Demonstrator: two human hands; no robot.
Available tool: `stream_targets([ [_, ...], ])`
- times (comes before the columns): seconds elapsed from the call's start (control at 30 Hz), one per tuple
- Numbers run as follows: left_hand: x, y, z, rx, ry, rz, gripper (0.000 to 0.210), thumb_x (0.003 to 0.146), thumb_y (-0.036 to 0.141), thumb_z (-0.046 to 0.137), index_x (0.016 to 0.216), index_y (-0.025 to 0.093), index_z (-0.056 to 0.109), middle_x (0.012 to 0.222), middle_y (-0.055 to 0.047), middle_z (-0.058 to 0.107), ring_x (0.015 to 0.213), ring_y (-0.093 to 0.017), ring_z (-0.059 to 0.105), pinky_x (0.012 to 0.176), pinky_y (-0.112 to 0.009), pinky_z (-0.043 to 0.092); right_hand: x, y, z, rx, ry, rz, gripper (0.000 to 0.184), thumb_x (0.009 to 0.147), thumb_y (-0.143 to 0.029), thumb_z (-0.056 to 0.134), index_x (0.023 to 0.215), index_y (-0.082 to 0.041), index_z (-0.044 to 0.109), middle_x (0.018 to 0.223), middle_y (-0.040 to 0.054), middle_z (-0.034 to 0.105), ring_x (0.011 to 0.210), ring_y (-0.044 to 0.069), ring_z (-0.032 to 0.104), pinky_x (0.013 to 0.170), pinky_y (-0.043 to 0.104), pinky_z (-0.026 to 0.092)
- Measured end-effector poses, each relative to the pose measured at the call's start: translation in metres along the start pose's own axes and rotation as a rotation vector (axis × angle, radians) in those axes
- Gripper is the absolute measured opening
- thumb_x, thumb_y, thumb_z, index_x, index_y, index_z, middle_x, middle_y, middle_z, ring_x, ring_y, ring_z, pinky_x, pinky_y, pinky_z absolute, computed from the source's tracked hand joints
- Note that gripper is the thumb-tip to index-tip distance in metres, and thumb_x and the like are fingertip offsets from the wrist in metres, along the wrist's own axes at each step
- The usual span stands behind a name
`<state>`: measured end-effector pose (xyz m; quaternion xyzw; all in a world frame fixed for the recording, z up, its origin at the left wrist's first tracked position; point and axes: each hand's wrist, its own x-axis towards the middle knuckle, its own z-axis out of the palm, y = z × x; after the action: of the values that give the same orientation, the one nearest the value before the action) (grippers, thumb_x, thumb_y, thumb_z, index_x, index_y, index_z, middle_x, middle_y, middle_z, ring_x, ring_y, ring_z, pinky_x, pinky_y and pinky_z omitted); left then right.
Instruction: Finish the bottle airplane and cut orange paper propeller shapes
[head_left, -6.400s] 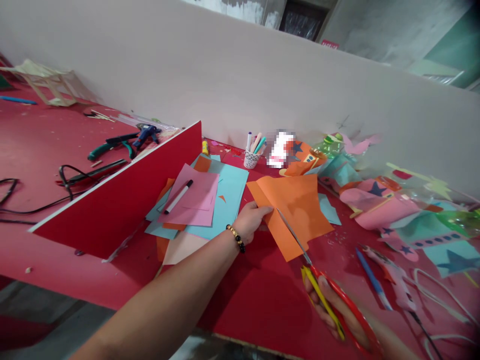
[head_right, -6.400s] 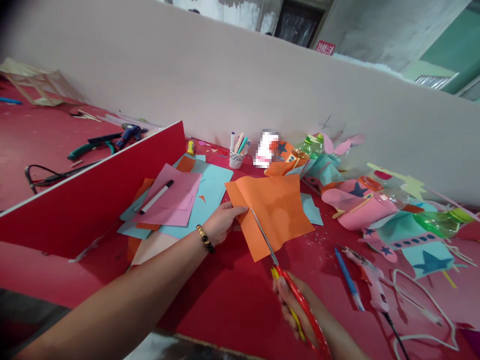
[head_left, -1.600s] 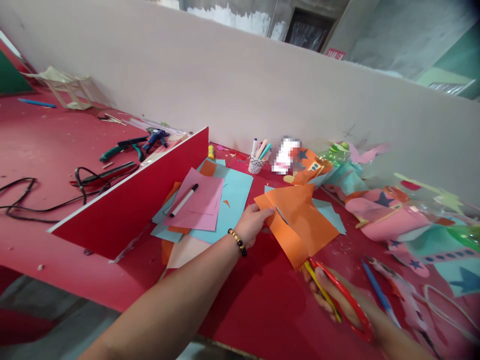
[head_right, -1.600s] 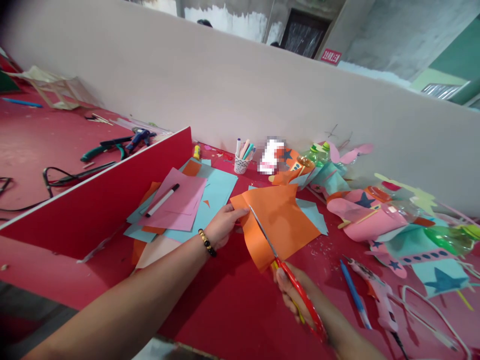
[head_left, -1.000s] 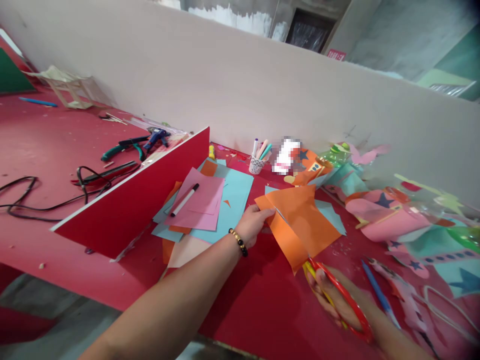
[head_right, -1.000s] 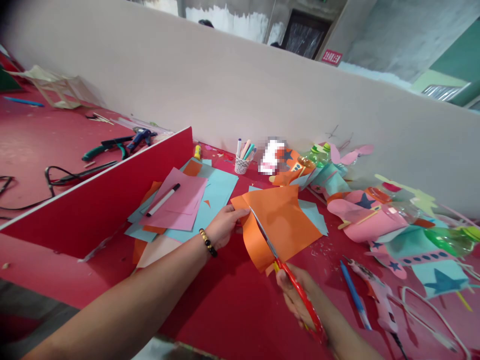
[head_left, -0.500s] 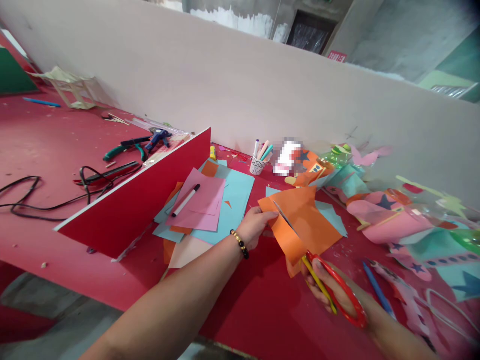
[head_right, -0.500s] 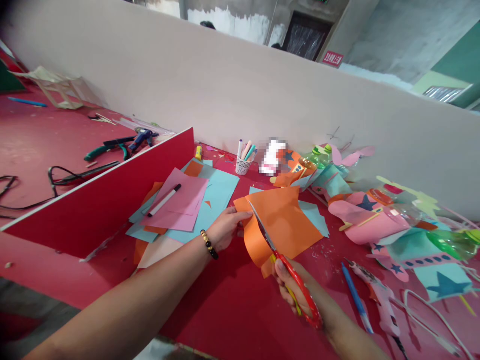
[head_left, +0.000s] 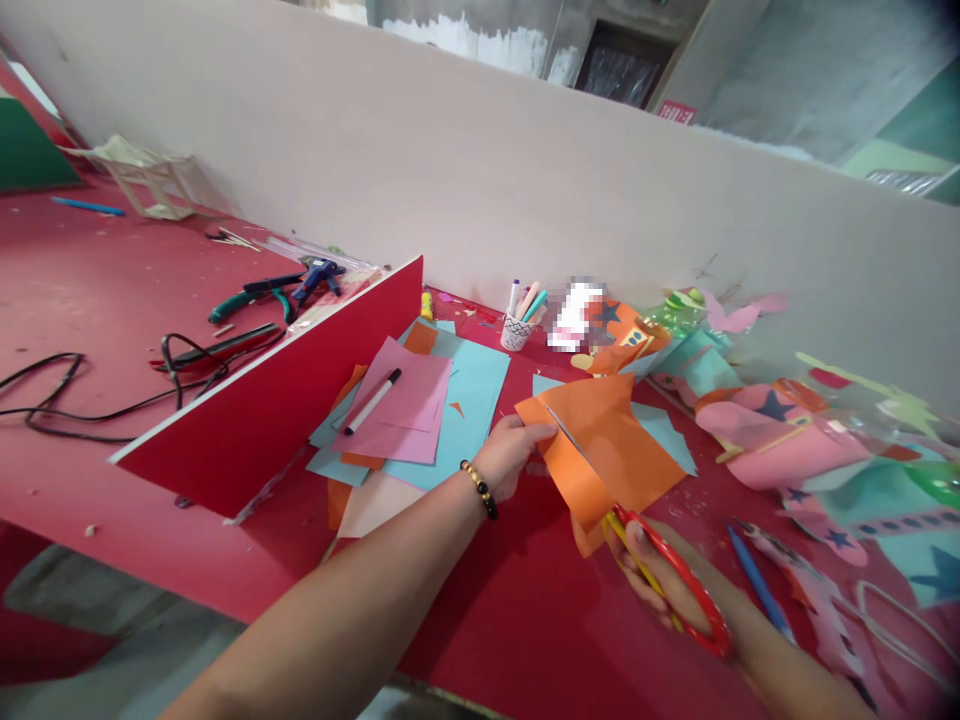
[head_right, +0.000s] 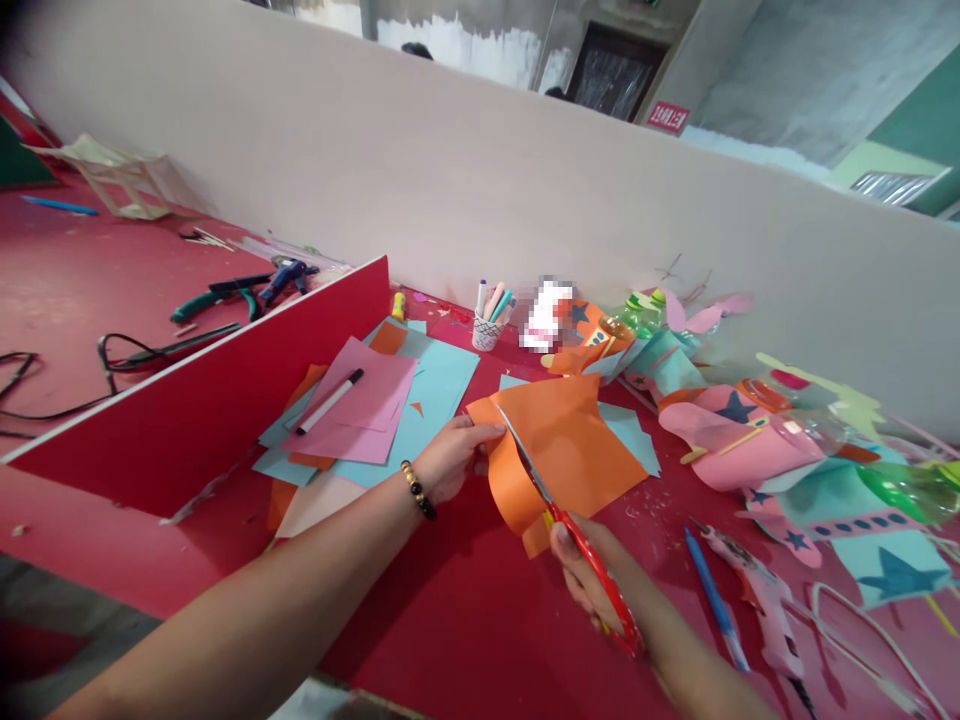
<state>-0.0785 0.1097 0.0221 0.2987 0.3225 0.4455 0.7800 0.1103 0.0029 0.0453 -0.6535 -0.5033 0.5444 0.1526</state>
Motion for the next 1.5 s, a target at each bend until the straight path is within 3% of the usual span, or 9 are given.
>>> stream_targets([
  [0.2,-0.001,0.0,0.001,0.016,0.005,-0.009,0.023,0.069,0.022,0.066,0.089,0.012,0.066,0.079,-0.008,0.066,0.058,-0.013,0.059,0.052,-0.026,0.051,0.009,0.008,-0.005,0.075,0.002,-0.011,0.059,0.071,-0.081,0.038,0.076,-0.022,0.041,0.048,-0.0092,0.039,0.033,0.005,0.03,0.032,0.017,0.025],
  [0.6,0.0,0.003,0.0,0.029,0.007,-0.018,0.03,0.071,0.023,0.064,0.099,0.012,0.065,0.087,-0.01,0.069,0.066,-0.017,0.063,0.05,-0.025,0.051,0.009,-0.011,-0.007,0.041,-0.053,-0.036,0.058,0.073,-0.08,0.037,0.07,-0.023,0.036,0.041,-0.0111,0.033,0.031,0.004,0.024,0.033,0.017,0.026],
  [0.9,0.002,0.0,-0.002,0.007,0.013,-0.009,0.026,0.068,0.023,0.067,0.093,0.013,0.065,0.08,-0.007,0.067,0.061,-0.014,0.06,0.048,-0.023,0.048,0.011,-0.006,-0.006,-0.01,-0.059,-0.061,0.06,0.073,-0.082,0.031,0.068,-0.022,0.035,0.036,-0.0113,0.031,0.026,0.004,0.025,0.03,0.017,0.022],
  [1.07,0.001,0.002,0.0,0.017,0.022,-0.018,0.027,0.068,0.023,0.067,0.093,0.013,0.065,0.081,-0.008,0.067,0.062,-0.015,0.061,0.051,-0.024,0.05,0.013,-0.008,-0.01,0.013,-0.07,-0.045,0.058,0.074,-0.081,0.035,0.071,-0.023,0.035,0.04,-0.0112,0.033,0.029,0.004,0.025,0.032,0.017,0.027],
  [1.5,0.002,0.0,-0.001,0.003,0.032,-0.003,0.023,0.068,0.024,0.069,0.087,0.013,0.064,0.081,-0.007,0.065,0.062,-0.014,0.06,0.05,-0.025,0.05,0.019,-0.012,-0.014,0.071,-0.093,-0.034,0.057,0.073,-0.08,0.039,0.07,-0.023,0.035,0.043,-0.0109,0.033,0.033,0.004,0.023,0.032,0.016,0.025],
])
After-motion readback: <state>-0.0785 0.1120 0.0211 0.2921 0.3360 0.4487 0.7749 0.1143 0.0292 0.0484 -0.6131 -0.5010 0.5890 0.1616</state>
